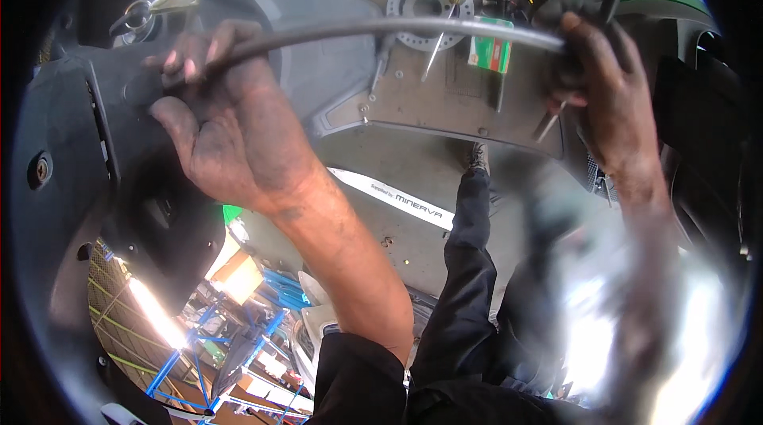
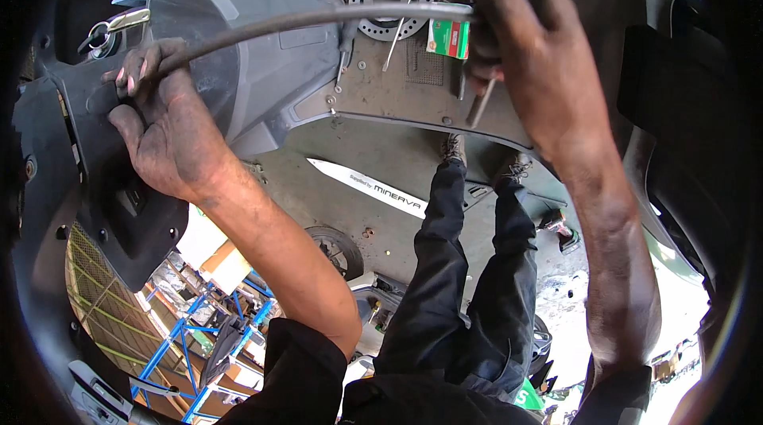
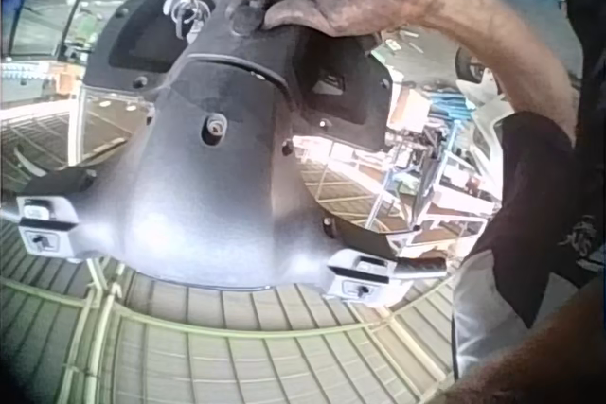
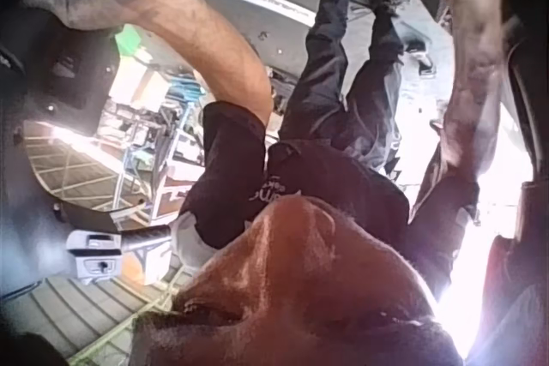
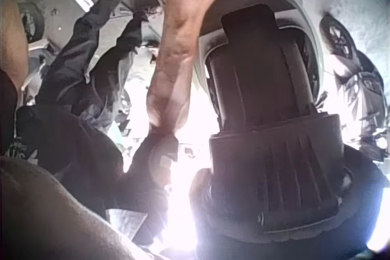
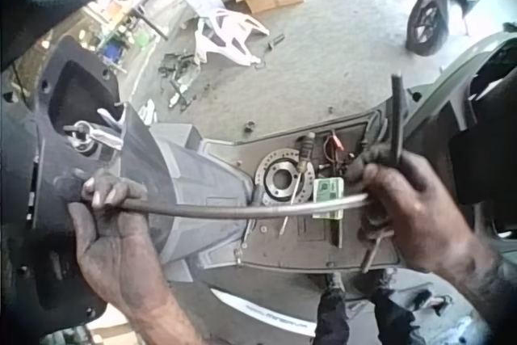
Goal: The person removes the seat and uses a screwdriver to unscrew components and disconnect wiring in the front dashboard area of a motorcycle before retrieving a tool from a green cart.
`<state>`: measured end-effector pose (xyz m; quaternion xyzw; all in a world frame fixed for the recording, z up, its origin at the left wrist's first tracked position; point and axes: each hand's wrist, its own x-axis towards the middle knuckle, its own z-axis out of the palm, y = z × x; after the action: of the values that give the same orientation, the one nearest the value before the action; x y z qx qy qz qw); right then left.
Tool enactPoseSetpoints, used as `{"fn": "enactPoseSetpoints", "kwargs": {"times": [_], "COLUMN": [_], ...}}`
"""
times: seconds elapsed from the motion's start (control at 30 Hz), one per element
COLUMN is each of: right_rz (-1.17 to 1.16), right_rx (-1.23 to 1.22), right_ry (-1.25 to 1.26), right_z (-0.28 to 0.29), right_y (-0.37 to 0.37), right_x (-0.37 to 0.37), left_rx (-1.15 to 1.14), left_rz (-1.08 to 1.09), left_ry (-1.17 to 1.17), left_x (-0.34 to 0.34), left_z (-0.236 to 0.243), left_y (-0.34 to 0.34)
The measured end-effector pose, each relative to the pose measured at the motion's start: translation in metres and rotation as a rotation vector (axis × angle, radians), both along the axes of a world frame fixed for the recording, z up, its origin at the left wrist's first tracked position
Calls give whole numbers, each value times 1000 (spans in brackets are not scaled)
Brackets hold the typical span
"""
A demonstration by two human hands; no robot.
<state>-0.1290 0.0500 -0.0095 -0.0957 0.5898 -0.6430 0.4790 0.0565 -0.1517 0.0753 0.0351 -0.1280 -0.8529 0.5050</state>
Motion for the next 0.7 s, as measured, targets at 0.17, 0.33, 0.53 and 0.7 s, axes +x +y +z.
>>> {"fn": "enactPoseSetpoints", "kwargs": {"times": [0.17,0.33,0.53,0.7], "right_rz": [-212,-366,-660,-826], "right_rx": [-45,89,163,22], "right_ry": [-205,-455,-631,-777], "right_z": [-23,-47,-102,-152], "right_y": [28,71,74,57], "right_x": [36,75,103,106], "left_rx": [-38,-129,-798,-981], "left_rz": [85,113,-281,-333], "left_ry": [-220,-889,-2271,-2369], "left_x": [-2,-17,-11,-5], "left_z": [-25,-158,-293,-309], "left_y": [11,23,59,61]}}
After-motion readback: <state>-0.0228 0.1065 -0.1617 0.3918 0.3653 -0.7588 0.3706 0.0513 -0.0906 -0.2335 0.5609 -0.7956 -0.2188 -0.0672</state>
